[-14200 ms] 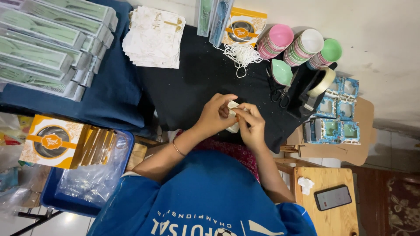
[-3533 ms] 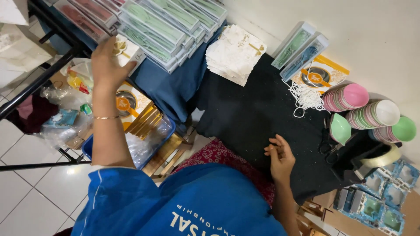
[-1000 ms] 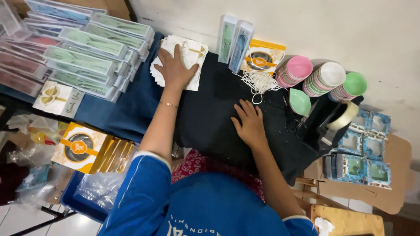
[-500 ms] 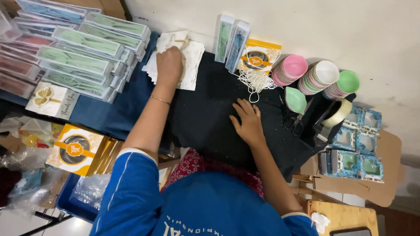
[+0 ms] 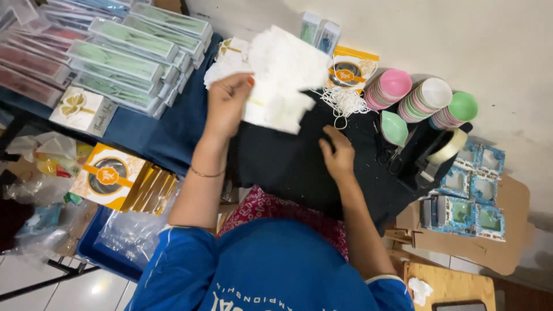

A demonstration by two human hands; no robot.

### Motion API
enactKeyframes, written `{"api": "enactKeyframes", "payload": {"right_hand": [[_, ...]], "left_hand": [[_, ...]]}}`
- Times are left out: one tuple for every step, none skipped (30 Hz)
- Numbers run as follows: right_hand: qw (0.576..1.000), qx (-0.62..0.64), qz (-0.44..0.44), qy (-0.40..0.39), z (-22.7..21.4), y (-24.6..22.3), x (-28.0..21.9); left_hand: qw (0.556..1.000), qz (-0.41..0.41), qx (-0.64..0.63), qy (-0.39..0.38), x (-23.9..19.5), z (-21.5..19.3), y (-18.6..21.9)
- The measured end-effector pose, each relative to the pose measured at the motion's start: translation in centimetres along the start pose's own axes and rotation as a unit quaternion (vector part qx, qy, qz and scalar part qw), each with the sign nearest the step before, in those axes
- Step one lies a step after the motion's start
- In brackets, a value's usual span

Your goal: Folding cardboard templates into small gift boxes and placing a small green cup inside each one.

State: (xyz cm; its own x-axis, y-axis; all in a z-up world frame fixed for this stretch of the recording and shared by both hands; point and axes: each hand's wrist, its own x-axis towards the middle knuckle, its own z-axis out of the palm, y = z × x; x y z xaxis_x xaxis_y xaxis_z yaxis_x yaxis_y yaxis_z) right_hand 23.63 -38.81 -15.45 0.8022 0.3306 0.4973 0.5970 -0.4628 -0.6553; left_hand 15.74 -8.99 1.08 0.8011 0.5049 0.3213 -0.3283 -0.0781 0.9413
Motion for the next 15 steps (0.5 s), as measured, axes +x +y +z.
{"api": "enactKeyframes", "payload": {"right_hand": [[1.000,-0.001,0.002,-0.002,-0.4,0.4,-0.4],[0.976,0.202,0.064,0.052,-0.7,0.8,-0.7],[0.905,0.394,0.123,0.104,-1.1,1.3,-0.9],[0.906,0.392,0.125,0.104,-2.0,1.0,-1.5],[0.876,0.443,0.152,0.118,-3.1,0.8,-1.9],[0.842,0.492,0.178,0.131,-4.1,0.7,-2.3],[0.842,0.489,0.182,0.136,-4.7,0.4,-2.6],[0.862,0.468,0.152,0.122,-5.2,0.2,-2.8],[0.880,0.448,0.120,0.107,-5.6,-0.1,-2.8],[0.880,0.445,0.123,0.111,-5.5,-0.4,-3.3],[0.899,0.397,0.149,0.110,-5.5,-0.7,-3.8],[0.915,0.348,0.176,0.108,-5.5,-1.1,-4.3],[0.915,0.346,0.175,0.113,-5.2,-0.7,-4.3],[0.891,0.377,0.204,0.149,-4.9,-0.3,-4.2],[0.864,0.406,0.235,0.185,-4.6,0.1,-4.4]], "left_hand": [[1.000,-0.003,0.000,0.000,-0.9,0.7,-1.3],[0.994,-0.072,-0.075,-0.020,-1.7,1.4,-2.7],[0.978,-0.139,-0.150,-0.041,-2.5,2.0,-4.1],[0.977,-0.142,-0.151,-0.041,-3.6,2.6,-5.4],[0.975,-0.160,-0.130,-0.086,-4.6,3.4,-6.6],[0.970,-0.176,-0.108,-0.131,-5.5,4.3,-7.8],[0.968,-0.181,-0.110,-0.136,-6.0,5.0,-8.1],[0.965,-0.179,-0.065,-0.177,-6.6,5.8,-8.4],[0.960,-0.175,-0.020,-0.218,-6.9,6.4,-8.7],[0.959,-0.177,-0.020,-0.222,-6.9,7.2,-9.4],[0.953,-0.192,-0.013,-0.232,-6.8,8.0,-10.0],[0.948,-0.206,-0.006,-0.242,-6.7,8.8,-10.6],[0.947,-0.205,-0.007,-0.246,-6.2,9.2,-10.3],[0.954,-0.202,-0.070,-0.211,-5.6,9.5,-9.9],[0.955,-0.201,-0.133,-0.174,-5.2,9.8,-9.5]]}}
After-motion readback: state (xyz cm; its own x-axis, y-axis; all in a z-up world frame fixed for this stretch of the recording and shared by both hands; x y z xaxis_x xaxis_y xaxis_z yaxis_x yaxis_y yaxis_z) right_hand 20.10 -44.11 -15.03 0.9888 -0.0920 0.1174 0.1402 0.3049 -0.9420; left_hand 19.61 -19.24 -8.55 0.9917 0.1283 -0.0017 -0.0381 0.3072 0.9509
